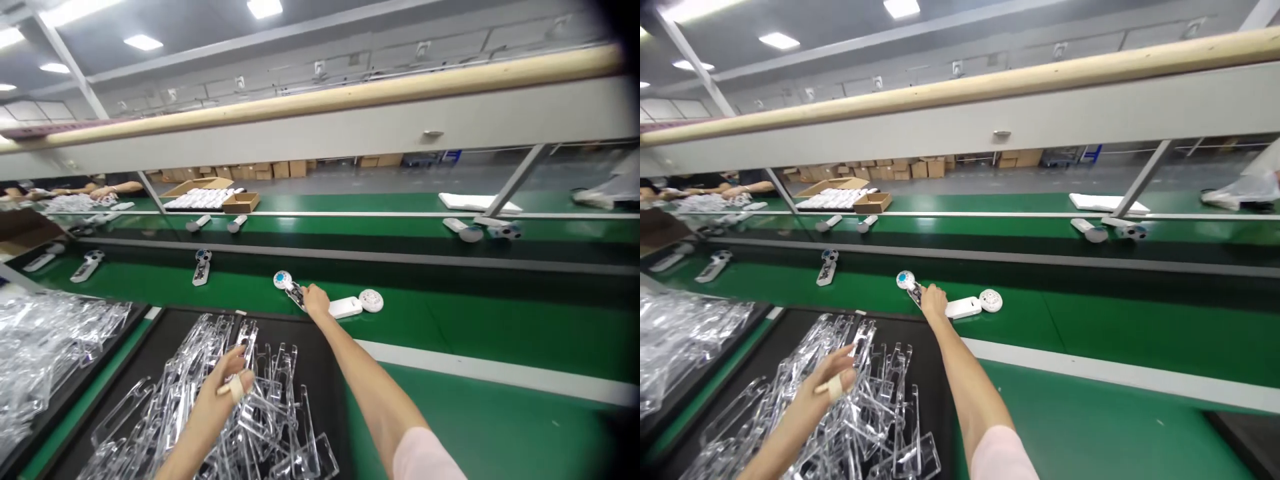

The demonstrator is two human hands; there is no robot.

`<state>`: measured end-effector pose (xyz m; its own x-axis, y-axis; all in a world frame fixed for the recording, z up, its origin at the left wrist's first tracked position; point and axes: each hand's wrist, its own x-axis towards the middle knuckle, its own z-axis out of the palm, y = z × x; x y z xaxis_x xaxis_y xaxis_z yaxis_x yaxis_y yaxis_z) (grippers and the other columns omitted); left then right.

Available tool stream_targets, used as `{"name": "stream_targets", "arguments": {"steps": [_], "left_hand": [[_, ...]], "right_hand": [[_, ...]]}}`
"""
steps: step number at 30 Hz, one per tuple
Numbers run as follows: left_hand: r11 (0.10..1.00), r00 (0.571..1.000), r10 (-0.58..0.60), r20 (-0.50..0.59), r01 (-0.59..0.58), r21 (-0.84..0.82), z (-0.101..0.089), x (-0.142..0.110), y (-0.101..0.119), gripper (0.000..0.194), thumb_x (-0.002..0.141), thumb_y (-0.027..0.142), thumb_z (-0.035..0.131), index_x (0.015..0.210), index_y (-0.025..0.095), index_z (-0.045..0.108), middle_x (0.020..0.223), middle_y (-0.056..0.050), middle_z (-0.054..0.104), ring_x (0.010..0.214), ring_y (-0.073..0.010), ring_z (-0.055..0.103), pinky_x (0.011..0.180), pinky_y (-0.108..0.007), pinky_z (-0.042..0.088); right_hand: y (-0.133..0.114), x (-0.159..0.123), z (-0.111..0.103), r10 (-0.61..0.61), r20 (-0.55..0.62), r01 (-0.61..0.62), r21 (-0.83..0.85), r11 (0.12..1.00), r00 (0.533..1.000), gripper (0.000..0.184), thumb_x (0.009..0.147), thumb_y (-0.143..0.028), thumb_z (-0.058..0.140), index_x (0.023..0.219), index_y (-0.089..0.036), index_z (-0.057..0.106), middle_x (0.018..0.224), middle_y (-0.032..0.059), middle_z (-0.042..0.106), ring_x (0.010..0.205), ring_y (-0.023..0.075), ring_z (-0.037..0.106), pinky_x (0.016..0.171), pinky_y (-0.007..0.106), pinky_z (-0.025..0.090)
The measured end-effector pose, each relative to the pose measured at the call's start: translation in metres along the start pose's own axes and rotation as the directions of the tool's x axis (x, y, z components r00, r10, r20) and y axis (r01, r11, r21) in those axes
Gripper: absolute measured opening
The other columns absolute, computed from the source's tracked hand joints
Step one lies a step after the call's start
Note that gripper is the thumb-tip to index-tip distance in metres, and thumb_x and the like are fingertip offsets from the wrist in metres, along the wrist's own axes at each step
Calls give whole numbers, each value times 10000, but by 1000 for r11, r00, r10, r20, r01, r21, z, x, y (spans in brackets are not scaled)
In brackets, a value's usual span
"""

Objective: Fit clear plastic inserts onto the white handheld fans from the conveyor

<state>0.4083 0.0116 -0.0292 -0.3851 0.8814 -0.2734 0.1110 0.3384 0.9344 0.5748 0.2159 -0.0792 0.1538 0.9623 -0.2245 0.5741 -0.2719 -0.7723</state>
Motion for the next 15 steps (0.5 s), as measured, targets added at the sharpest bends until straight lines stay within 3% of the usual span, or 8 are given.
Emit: {"name": "stream_targets", "arguments": {"steps": [2,5,8,11,15], "left_hand": [[999,999,38,-21,-38,32,-2,-1,-11,611,582,514,710,1100,210,596,1073,-143,617,1058,-330,550,828,-421,458],[999,998,49,-32,-48,17,3,7,-16,596,598,503,705,1105,213,585,1067,-126,618,1017,-300,573,825,-390,460],[995,995,103,10,-103,13,19,25,-7,551,616,467,706,1087,205,591,1036,-109,625,993,-271,582,841,-365,453],[964,963,250,102,-258,68,49,47,14,505,667,432,665,1098,184,577,1019,-114,616,988,-262,575,849,-364,440],[855,872,370,320,-455,250,109,76,40,521,732,365,578,1213,181,500,1097,-123,580,1027,-266,547,883,-375,403]], "right_hand": [[4,-18,-2,-70,-22,68,-75,995,997,290,896,-353,489,1112,-166,535,1197,81,533,1088,222,513,918,450,406],[17,-69,-2,-117,28,120,-174,977,993,346,896,-402,451,1112,-143,527,1049,118,626,1015,250,579,869,413,418],[31,-124,11,-76,113,102,-248,963,991,542,735,-372,670,1170,-94,505,955,173,672,916,321,632,786,421,453],[43,-156,36,-62,125,91,-242,966,990,658,689,-164,677,1285,-74,413,1073,182,645,982,312,618,798,400,473],[62,-165,55,-83,24,82,44,996,996,567,758,-48,448,1321,-62,384,909,111,690,852,245,663,764,353,507]]}}
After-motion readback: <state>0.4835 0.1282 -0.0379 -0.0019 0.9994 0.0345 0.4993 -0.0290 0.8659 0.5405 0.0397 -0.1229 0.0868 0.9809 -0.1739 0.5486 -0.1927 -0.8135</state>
